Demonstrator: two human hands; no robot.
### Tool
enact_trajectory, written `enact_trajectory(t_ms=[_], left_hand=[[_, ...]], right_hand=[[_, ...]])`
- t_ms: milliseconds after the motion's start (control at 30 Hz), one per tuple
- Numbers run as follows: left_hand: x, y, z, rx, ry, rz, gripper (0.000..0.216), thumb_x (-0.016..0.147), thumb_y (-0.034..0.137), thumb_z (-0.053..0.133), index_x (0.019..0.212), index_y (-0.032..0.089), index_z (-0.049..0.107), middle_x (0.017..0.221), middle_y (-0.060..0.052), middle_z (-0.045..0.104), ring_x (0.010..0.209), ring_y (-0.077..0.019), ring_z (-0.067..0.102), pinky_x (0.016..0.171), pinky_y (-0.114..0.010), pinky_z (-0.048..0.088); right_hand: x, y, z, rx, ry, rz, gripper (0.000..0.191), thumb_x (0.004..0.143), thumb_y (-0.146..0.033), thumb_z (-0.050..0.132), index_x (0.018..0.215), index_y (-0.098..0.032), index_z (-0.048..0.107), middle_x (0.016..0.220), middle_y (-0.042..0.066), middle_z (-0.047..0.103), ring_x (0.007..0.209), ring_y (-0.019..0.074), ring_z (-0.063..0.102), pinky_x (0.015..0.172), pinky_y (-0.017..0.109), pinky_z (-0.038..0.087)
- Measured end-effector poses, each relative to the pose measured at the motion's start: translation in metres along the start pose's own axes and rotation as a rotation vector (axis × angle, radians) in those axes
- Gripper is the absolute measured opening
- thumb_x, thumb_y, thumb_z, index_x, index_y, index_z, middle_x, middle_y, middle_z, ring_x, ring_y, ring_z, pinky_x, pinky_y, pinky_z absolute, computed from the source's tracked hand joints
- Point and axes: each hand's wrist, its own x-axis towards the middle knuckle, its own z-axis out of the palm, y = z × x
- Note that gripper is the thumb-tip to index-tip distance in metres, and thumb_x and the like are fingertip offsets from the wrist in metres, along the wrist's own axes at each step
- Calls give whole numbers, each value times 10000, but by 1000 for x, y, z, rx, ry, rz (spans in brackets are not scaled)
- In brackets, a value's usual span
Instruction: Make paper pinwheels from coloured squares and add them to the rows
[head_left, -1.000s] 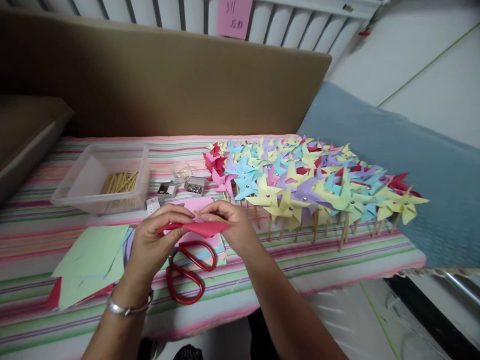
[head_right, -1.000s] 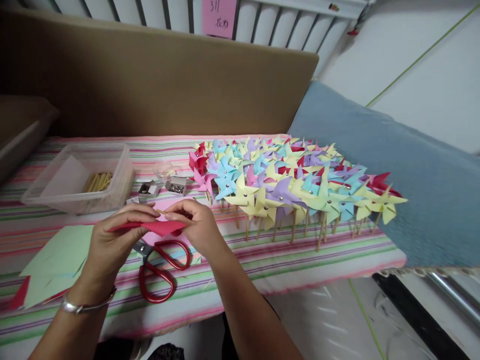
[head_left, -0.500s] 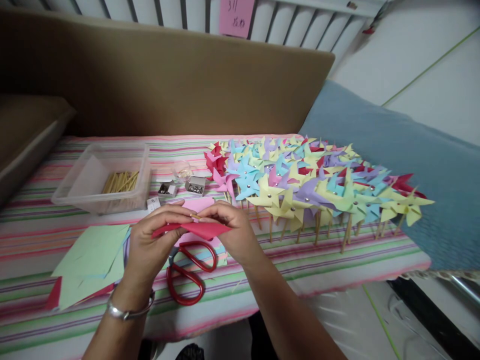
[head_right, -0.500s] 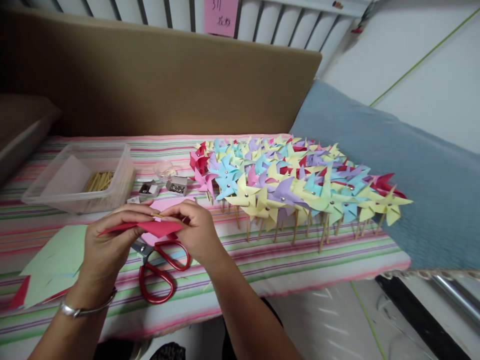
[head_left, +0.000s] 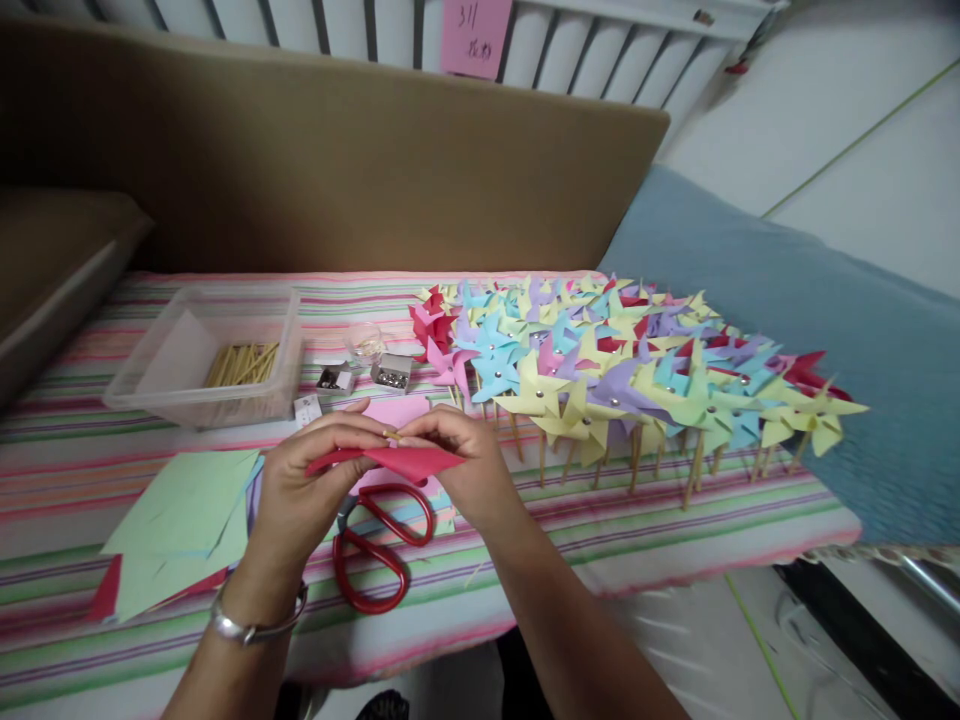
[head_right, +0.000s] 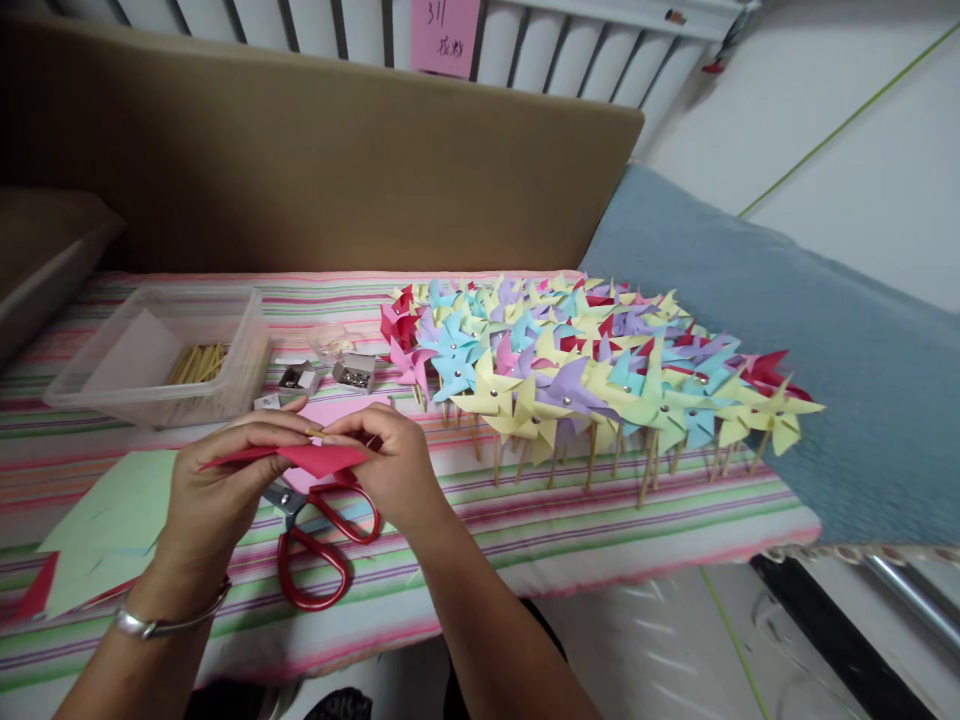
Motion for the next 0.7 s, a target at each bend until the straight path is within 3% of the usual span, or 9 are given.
enact_trajectory(t_ms=[700], left_hand=[[-1,0,-1,-13,-26,-37,147,768,123,674,801,258,723,843,8,715,828,-175,658,1053,-459,364]], right_hand=[[-1,1,0,-29,14,-48,101,718,-115,681,710,-206,725,682,-8,611,664,125,571,604,252,444]])
